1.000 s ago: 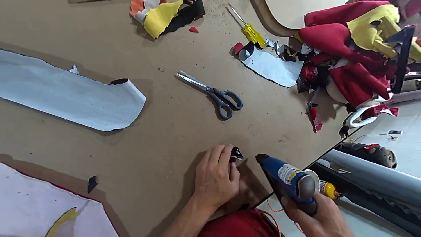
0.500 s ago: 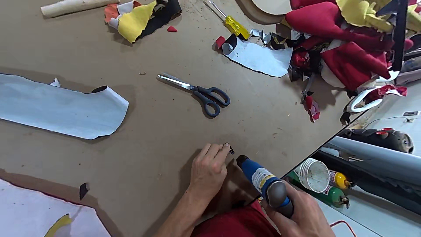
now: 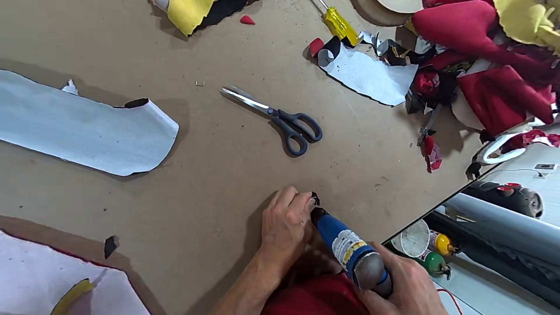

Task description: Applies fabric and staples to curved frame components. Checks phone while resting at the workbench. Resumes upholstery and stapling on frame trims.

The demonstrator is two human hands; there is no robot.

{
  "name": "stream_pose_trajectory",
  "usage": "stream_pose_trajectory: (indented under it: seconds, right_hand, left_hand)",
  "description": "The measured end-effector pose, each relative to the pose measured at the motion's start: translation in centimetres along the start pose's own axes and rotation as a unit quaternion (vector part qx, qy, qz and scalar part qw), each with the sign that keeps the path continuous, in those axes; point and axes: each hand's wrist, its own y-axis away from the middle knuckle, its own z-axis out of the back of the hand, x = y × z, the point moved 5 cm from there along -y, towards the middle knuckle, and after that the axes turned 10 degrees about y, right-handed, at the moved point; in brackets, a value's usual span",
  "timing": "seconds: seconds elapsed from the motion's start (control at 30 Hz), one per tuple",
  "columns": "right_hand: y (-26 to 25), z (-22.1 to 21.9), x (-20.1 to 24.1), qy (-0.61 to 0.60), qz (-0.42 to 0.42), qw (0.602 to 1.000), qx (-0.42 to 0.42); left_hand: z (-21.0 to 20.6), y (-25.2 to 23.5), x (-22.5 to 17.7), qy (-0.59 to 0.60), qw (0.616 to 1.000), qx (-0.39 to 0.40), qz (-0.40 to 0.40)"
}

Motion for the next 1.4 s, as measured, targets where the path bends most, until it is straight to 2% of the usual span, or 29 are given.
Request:
stream_pose_trajectory:
  seconds: [0.27, 0.67, 0.77, 0.87, 0.97, 1.07, 1.13, 1.2, 1.27, 1.4]
  right_hand:
    - [-0.7, 0.0, 0.6, 0.024, 0.01, 1.0, -0.011]
    - [-1.2, -0.4, 1.1, 0.035, -0.017, 0.999, -0.015]
    - [-0.2, -0.1, -0.5, -0.008, -0.022, 0.999, -0.04]
    - [1.6, 0.7, -3.5, -0.089, -0.065, 0.992, -0.067]
    - [2.6, 1.4, -5.3, -0.105, -0.11, 0.986, -0.074]
    - [2.8, 1.0, -6.2, -0.091, -0.141, 0.983, -0.073]
    - [2.9, 0.5, -6.6, -0.099, -0.144, 0.981, -0.079]
    - [2.9, 0.0, -7.0, -0.113, -0.145, 0.98, -0.079]
    - [2.8, -0.5, -7.3, -0.116, -0.141, 0.98, -0.076]
    - [2.8, -0.7, -7.5, -0.114, -0.127, 0.982, -0.081]
  left_hand:
    - [0.1, -0.1, 0.2, 0.022, 1.0, 0.001, 0.016]
    - [0.2, 0.0, 0.4, 0.049, 0.999, 0.014, 0.02]
    - [0.2, -0.2, 0.4, 0.035, 0.999, -0.002, 0.017]
    - [0.6, -0.1, 0.5, 0.044, 0.998, -0.021, 0.039]
    - [0.5, 0.7, -0.1, 0.045, 0.998, -0.003, -0.036]
    - [0.2, 1.0, -1.5, -0.012, 0.99, 0.029, -0.137]
    - [-0.1, 0.8, -2.7, -0.051, 0.981, 0.075, -0.174]
    - [-0.9, 0.8, -3.5, -0.075, 0.968, 0.136, -0.196]
    - [-2.0, 1.1, -3.4, -0.076, 0.963, 0.163, -0.203]
    - [-2.4, 1.8, -2.5, -0.047, 0.976, 0.101, -0.185]
